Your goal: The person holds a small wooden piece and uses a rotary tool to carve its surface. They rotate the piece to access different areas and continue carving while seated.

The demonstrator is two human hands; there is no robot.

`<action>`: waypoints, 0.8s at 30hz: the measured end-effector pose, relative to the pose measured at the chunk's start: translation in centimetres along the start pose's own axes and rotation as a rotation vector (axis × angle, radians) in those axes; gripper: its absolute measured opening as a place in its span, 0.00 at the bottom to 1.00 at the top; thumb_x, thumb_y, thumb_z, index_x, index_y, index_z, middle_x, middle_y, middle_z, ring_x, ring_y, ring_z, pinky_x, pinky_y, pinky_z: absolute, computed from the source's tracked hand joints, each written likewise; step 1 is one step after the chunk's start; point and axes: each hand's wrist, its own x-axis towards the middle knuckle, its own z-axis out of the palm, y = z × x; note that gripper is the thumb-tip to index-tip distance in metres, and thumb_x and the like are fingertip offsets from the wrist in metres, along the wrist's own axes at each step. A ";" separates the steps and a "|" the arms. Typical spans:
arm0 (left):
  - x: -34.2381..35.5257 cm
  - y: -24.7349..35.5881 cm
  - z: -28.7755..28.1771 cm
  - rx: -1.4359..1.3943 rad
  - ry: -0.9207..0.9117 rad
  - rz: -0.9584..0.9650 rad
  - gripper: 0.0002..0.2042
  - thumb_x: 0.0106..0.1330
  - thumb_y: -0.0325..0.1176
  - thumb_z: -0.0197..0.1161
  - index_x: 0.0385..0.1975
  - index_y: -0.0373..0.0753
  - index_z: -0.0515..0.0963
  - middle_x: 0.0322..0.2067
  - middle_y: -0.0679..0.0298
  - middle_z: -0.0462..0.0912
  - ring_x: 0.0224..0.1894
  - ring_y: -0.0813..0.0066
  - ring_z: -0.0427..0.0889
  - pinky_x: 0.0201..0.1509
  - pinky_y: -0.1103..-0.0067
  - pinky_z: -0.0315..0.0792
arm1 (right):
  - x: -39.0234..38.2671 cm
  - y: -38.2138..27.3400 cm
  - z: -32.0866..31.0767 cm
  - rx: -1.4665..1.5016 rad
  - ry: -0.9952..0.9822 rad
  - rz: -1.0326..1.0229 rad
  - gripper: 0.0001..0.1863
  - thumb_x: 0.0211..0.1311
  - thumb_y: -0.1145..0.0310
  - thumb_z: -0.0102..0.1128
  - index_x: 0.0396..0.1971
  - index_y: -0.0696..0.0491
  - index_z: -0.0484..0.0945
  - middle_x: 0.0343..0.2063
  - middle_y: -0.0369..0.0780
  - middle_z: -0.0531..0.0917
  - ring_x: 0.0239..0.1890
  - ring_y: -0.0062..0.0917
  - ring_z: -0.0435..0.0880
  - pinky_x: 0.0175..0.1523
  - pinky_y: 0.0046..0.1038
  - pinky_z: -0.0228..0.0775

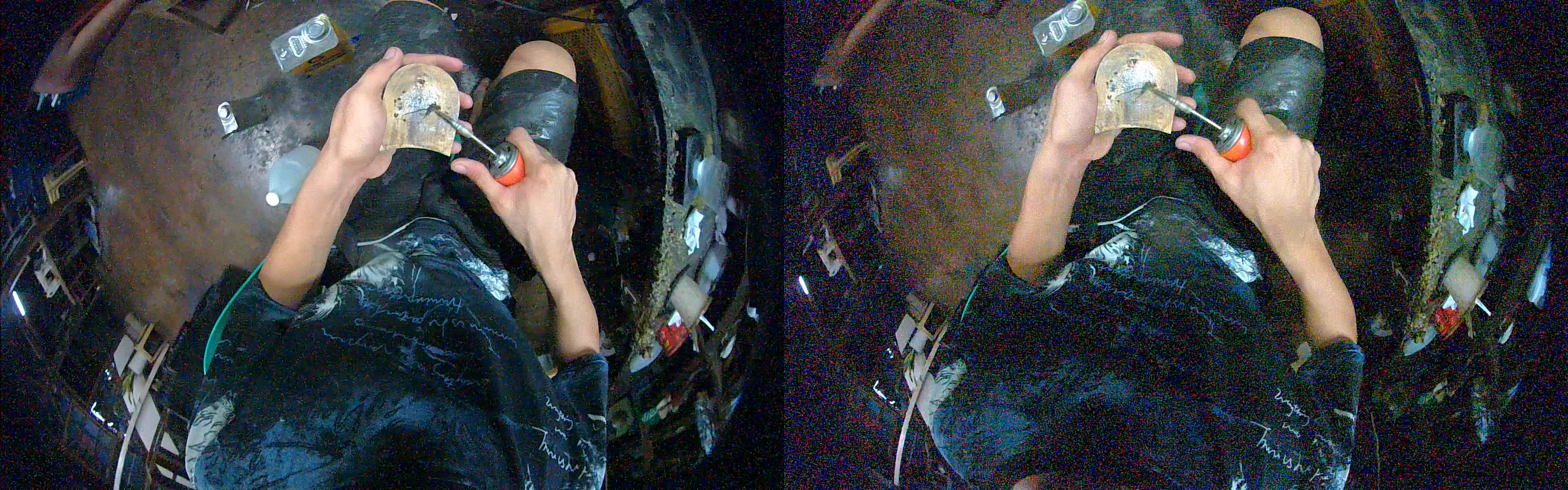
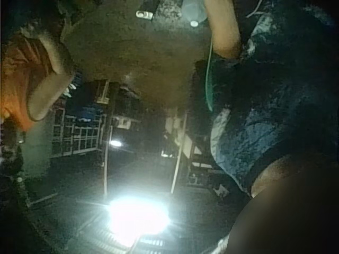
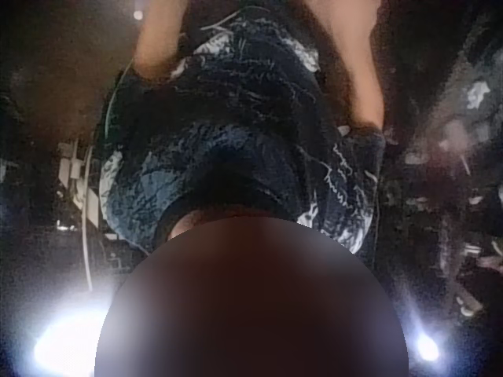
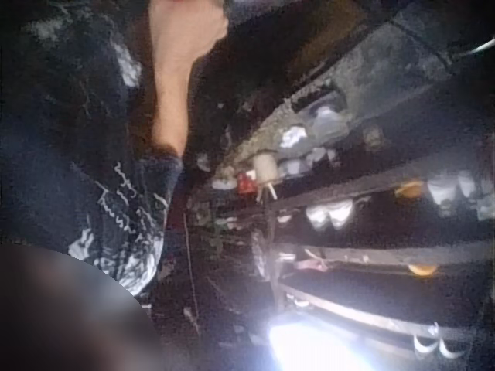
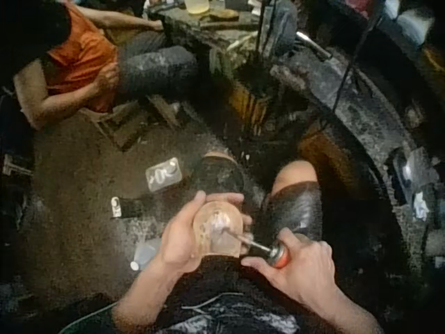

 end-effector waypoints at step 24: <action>-0.3 0.9 0.2 -0.012 -0.073 -0.114 0.34 0.87 0.54 0.33 0.65 0.31 0.79 0.48 0.46 0.89 0.45 0.52 0.92 0.53 0.60 0.87 | 0.5 -0.1 -0.7 0.118 -0.021 -0.010 0.40 0.51 0.26 0.76 0.37 0.54 0.82 0.24 0.51 0.88 0.31 0.54 0.90 0.36 0.50 0.83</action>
